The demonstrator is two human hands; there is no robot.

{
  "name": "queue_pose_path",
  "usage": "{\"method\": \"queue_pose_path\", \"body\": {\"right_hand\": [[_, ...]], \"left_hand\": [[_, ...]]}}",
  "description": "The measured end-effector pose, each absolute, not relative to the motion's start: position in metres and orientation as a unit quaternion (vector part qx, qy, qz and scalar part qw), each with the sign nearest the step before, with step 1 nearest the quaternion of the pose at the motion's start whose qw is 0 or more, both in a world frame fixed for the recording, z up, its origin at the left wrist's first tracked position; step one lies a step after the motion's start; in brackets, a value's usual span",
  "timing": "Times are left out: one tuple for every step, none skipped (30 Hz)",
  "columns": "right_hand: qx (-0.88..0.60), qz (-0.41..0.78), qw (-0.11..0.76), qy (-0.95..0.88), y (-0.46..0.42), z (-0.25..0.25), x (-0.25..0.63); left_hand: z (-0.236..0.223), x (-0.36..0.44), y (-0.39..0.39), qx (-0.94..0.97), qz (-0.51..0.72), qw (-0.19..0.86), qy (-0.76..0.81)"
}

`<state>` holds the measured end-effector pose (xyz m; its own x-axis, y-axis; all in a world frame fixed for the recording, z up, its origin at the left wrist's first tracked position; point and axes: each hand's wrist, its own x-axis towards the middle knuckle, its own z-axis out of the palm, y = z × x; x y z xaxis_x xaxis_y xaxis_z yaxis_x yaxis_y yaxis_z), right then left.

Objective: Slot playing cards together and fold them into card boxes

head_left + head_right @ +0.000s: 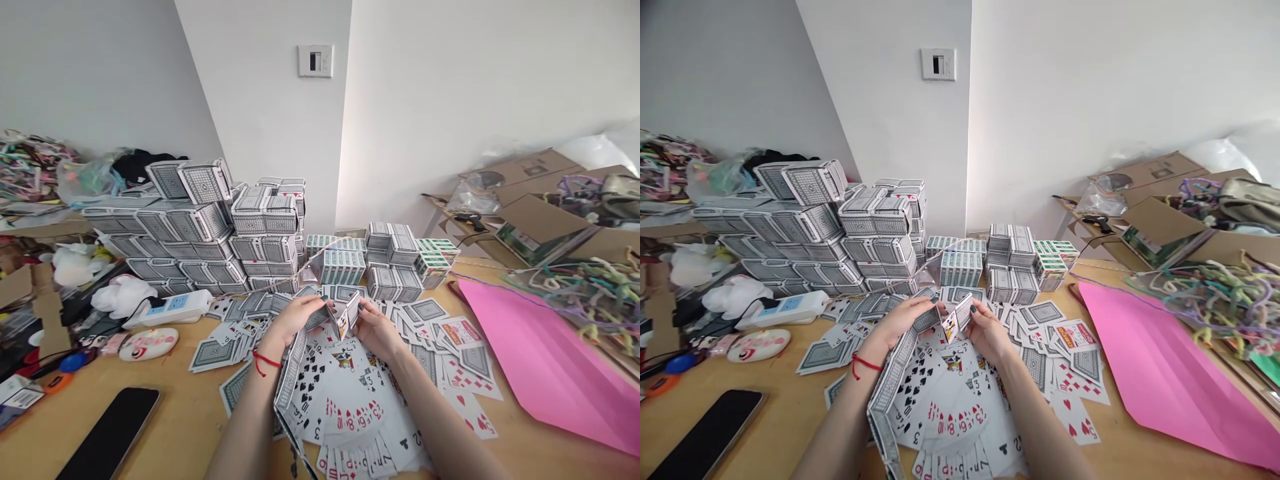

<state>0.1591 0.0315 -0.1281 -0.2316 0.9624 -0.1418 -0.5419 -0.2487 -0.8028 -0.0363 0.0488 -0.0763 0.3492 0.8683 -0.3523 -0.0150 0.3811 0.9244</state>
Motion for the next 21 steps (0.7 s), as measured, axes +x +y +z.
{"method": "queue_pose_path", "body": {"right_hand": [[-0.324,0.723,0.526,-0.31,0.0317,-0.1287,0.1594],[-0.319,0.727,0.526,-0.304,0.032,-0.1293,0.1596],[-0.315,0.732,0.525,-0.299,0.0323,-0.13,0.1599],[-0.31,0.735,0.525,-0.295,0.0326,-0.1307,0.1602],[-0.306,0.738,0.526,-0.292,0.0328,-0.1314,0.1604],[-0.302,0.741,0.526,-0.29,0.033,-0.1319,0.1606],[-0.298,0.743,0.525,-0.289,0.0331,-0.1324,0.1608],[-0.295,0.744,0.525,-0.29,0.0333,-0.1328,0.1609],[-0.292,0.746,0.523,-0.29,0.0334,-0.1332,0.1611],[-0.288,0.748,0.522,-0.291,0.0335,-0.1334,0.1613],[-0.284,0.75,0.521,-0.292,0.0336,-0.1336,0.1615],[-0.28,0.751,0.522,-0.291,0.0335,-0.1337,0.1617],[-0.277,0.752,0.523,-0.291,0.0334,-0.1335,0.1617],[-0.276,0.751,0.525,-0.291,0.033,-0.1331,0.1617],[-0.276,0.749,0.528,-0.292,0.0325,-0.1323,0.1616],[-0.277,0.746,0.529,-0.296,0.0319,-0.1311,0.1613],[-0.278,0.742,0.529,-0.303,0.0312,-0.1297,0.1609],[-0.28,0.739,0.526,-0.312,0.0304,-0.1281,0.1603],[-0.282,0.737,0.522,-0.324,0.0298,-0.1266,0.1598],[-0.284,0.734,0.518,-0.335,0.0292,-0.1254,0.1592],[-0.286,0.732,0.514,-0.344,0.0289,-0.1245,0.1588]], "left_hand": [[-0.0765,-0.0364,0.0489,0.45,0.32,0.689,0.469],[-0.0767,-0.0365,0.0489,0.448,0.318,0.693,0.468],[-0.0772,-0.0366,0.0489,0.447,0.317,0.694,0.468],[-0.0778,-0.0367,0.049,0.446,0.317,0.693,0.469],[-0.0787,-0.0369,0.0492,0.446,0.319,0.69,0.472],[-0.0797,-0.037,0.0496,0.445,0.321,0.687,0.477],[-0.0809,-0.0372,0.0501,0.443,0.322,0.685,0.481],[-0.0821,-0.0373,0.0506,0.442,0.323,0.683,0.483],[-0.0831,-0.0374,0.0512,0.441,0.324,0.684,0.483],[-0.0841,-0.0375,0.0518,0.441,0.325,0.686,0.479],[-0.0848,-0.0375,0.0524,0.443,0.326,0.688,0.473],[-0.0853,-0.0375,0.0528,0.446,0.327,0.69,0.467],[-0.0857,-0.0374,0.0531,0.449,0.328,0.691,0.462],[-0.0858,-0.0373,0.0533,0.451,0.328,0.692,0.458],[-0.0858,-0.037,0.0534,0.452,0.328,0.692,0.458],[-0.0856,-0.0368,0.0534,0.451,0.329,0.691,0.459],[-0.0853,-0.0364,0.0534,0.45,0.33,0.689,0.463],[-0.0849,-0.036,0.0535,0.448,0.332,0.687,0.466],[-0.0844,-0.0356,0.0536,0.446,0.336,0.685,0.469],[-0.0839,-0.0352,0.0537,0.443,0.34,0.682,0.472],[-0.0833,-0.0348,0.0538,0.439,0.343,0.68,0.476]]}}
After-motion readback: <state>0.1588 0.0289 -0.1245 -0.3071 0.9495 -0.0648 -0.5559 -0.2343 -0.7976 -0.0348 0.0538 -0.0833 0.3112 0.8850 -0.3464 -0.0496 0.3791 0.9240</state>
